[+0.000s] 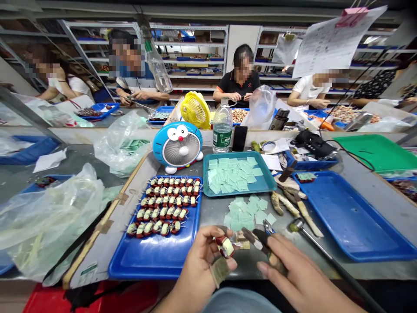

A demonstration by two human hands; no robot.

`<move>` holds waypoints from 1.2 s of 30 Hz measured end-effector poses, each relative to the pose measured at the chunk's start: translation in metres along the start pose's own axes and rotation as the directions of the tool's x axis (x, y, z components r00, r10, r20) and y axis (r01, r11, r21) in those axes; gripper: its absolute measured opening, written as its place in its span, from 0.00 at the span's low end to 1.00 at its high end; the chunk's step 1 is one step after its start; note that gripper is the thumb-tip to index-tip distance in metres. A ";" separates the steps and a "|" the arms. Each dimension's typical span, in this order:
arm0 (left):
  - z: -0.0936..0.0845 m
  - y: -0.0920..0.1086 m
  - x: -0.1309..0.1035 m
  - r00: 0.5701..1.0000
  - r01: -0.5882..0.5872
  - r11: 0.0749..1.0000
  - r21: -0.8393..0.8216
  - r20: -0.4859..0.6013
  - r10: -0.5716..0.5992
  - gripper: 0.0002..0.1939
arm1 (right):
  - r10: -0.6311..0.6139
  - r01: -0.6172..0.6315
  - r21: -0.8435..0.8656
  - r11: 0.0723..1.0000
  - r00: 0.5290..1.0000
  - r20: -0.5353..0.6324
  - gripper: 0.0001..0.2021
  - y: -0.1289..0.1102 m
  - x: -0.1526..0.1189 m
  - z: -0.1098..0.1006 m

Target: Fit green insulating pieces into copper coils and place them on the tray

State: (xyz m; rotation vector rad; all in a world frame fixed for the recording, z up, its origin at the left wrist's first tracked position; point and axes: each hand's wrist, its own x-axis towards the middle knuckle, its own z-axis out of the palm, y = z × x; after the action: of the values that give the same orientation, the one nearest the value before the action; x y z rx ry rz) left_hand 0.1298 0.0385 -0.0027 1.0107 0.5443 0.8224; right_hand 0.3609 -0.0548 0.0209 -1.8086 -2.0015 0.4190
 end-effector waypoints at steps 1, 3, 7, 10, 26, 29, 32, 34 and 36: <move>-0.001 -0.001 -0.001 1.000 -0.007 0.999 0.043 0.002 0.007 0.22 | -0.014 0.014 -0.014 1.000 1.000 -0.001 0.12 0.000 0.002 -0.002; -0.001 -0.001 -0.003 0.999 -0.032 0.988 0.152 0.002 0.032 0.21 | -0.042 0.042 -0.039 0.998 0.999 0.014 0.12 -0.001 0.005 -0.006; -0.003 0.000 -0.004 0.998 -0.051 0.927 0.372 -0.011 0.059 0.23 | -0.087 0.092 -0.070 0.993 0.993 0.075 0.06 -0.005 0.012 -0.012; -0.005 0.005 -0.004 1.000 0.005 0.908 0.419 0.024 -0.017 0.28 | -0.107 0.114 -0.083 0.990 0.991 0.086 0.04 -0.006 0.011 -0.011; 0.012 0.002 -0.003 0.986 -0.158 0.860 0.486 0.127 0.109 0.30 | -0.170 0.174 -0.079 0.982 0.984 0.057 0.06 -0.003 0.003 -0.021; 0.018 -0.012 -0.005 1.000 -0.025 0.968 0.249 0.004 0.025 0.29 | -0.176 0.168 -0.163 0.972 0.984 -0.035 0.05 -0.004 -0.002 -0.014; 0.015 -0.014 -0.003 1.000 0.018 0.988 0.151 0.009 -0.019 0.28 | -0.152 0.138 -0.165 0.976 0.986 -0.069 0.05 -0.007 0.002 -0.013; 0.010 -0.008 -0.001 0.997 0.006 0.986 0.164 0.078 -0.019 0.27 | -0.124 0.120 -0.121 0.985 0.992 -0.023 0.04 -0.007 0.006 -0.019; 0.004 0.000 0.000 0.990 -0.018 0.981 0.191 0.139 -0.009 0.26 | -0.116 0.118 -0.102 0.988 0.993 0.025 0.03 -0.005 0.010 -0.029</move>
State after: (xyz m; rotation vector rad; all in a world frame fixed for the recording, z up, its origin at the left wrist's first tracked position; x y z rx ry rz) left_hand 0.1332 0.0364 -0.0010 1.2380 0.5079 0.7061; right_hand 0.3701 -0.0466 0.0497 -1.7411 -2.1659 0.3032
